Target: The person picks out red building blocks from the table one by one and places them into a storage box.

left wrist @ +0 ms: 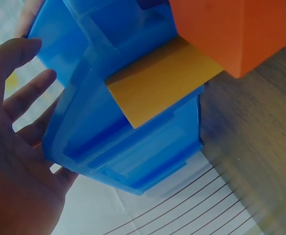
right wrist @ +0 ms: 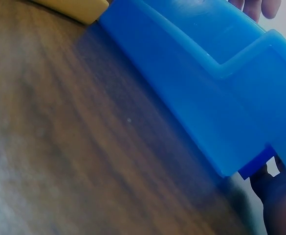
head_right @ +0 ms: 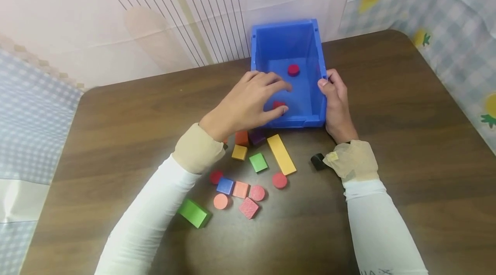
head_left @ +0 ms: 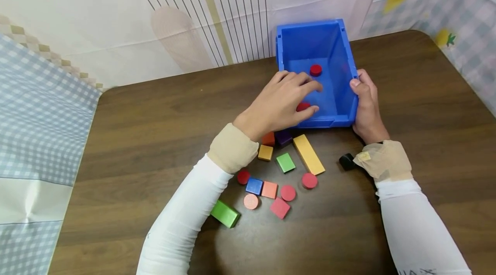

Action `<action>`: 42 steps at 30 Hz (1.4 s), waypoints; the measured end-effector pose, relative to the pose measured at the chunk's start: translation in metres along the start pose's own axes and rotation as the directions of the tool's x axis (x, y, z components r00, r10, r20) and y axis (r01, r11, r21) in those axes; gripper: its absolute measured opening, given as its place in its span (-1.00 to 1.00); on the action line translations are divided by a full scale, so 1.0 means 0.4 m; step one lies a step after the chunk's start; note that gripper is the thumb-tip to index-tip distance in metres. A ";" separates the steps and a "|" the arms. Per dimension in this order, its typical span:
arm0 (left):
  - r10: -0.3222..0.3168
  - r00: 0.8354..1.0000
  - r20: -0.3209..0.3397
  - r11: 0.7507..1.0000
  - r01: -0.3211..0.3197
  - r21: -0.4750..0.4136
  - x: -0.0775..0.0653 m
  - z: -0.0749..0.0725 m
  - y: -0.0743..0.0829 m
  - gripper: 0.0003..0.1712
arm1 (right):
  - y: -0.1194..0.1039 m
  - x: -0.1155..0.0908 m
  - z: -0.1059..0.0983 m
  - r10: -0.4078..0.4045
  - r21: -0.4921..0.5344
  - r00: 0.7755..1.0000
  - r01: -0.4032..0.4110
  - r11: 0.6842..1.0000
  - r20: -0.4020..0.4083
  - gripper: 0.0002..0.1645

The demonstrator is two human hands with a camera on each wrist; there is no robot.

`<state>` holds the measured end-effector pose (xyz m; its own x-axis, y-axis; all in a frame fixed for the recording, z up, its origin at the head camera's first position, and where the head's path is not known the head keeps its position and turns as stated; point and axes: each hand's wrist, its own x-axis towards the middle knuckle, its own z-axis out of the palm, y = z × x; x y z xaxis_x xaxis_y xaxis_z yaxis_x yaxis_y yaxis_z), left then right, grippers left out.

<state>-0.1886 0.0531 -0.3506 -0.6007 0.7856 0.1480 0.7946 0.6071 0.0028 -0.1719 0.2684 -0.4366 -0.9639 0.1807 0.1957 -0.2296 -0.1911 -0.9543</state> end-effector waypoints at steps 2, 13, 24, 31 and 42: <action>0.011 1.000 0.005 1.000 -0.011 -0.019 -0.006 -0.003 0.005 -0.47 | -0.002 -0.002 -0.001 0.007 -0.005 1.000 -0.007 1.000 0.001 -0.53; 0.050 0.999 0.013 0.999 -0.050 -0.022 -0.018 -0.006 0.029 -0.49 | -0.009 -0.004 -0.004 0.015 -0.029 1.000 -0.015 0.999 0.002 -0.49; 0.086 0.996 -0.007 0.996 -0.086 0.014 -0.035 0.002 0.036 -0.49 | -0.005 -0.001 -0.008 0.024 -0.025 1.000 -0.024 0.999 0.004 -0.50; 0.103 0.994 -0.038 0.995 -0.103 0.014 -0.052 0.008 0.037 -0.50 | -0.003 0.002 -0.003 0.011 -0.028 1.000 -0.010 1.000 0.010 -0.48; 0.123 0.991 -0.044 0.992 -0.123 -0.012 -0.068 0.013 0.051 -0.50 | 0.000 0.002 -0.005 0.013 -0.009 1.000 -0.013 1.000 0.009 -0.50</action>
<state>-0.1562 0.0447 -0.3597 -0.4942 0.8482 0.1906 0.8637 0.5041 -0.0039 -0.1726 0.2705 -0.4368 -0.9679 0.1695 0.1856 -0.2163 -0.1851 -0.9586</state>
